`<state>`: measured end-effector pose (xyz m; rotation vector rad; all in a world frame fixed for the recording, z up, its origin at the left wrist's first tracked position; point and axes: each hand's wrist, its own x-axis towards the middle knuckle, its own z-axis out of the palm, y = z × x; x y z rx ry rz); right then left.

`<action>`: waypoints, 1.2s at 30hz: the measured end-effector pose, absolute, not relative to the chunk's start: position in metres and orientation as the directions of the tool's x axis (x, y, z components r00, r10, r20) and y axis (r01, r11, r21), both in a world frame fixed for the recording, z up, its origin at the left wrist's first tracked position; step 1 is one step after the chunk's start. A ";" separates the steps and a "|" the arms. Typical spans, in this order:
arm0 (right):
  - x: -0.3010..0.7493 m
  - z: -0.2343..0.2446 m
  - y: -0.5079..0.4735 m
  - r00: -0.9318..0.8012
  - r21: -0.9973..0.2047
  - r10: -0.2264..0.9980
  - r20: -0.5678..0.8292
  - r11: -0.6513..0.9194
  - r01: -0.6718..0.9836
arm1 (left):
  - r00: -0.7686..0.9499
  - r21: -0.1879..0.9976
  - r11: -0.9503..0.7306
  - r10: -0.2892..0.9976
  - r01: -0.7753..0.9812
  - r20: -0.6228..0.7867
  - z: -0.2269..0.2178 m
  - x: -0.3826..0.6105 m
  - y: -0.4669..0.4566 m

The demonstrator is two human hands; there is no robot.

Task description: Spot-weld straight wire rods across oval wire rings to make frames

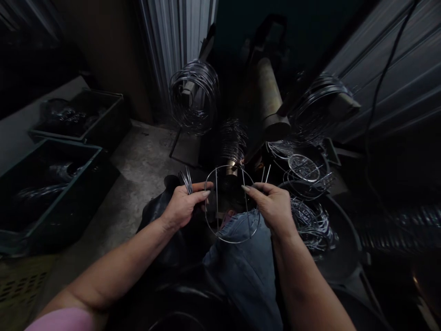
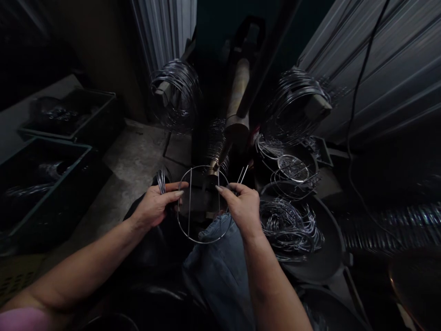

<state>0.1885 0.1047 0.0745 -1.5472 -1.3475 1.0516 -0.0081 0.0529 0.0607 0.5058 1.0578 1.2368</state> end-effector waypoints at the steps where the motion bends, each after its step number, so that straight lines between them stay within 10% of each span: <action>1: 0.189 0.075 0.108 0.076 -0.941 0.995 -0.063 -0.085 0.329 | -0.034 0.803 0.303 0.928 -0.513 -0.372 0.062 -0.008 0.055; 13: 0.190 0.083 0.121 0.068 -0.931 0.997 -0.048 -0.070 0.358 | -0.032 0.800 0.285 0.935 -0.529 -0.354 0.063 -0.007 0.064; 24: 0.188 0.073 0.083 0.112 -0.937 0.944 -0.312 -0.286 -0.198 | -0.075 0.868 0.290 0.935 -0.403 -0.347 0.068 0.004 0.068; 36: 0.214 0.075 0.082 0.236 -0.932 0.913 -0.334 -0.282 -0.226 | -0.035 0.906 0.298 0.946 -0.300 -0.322 0.072 0.032 0.096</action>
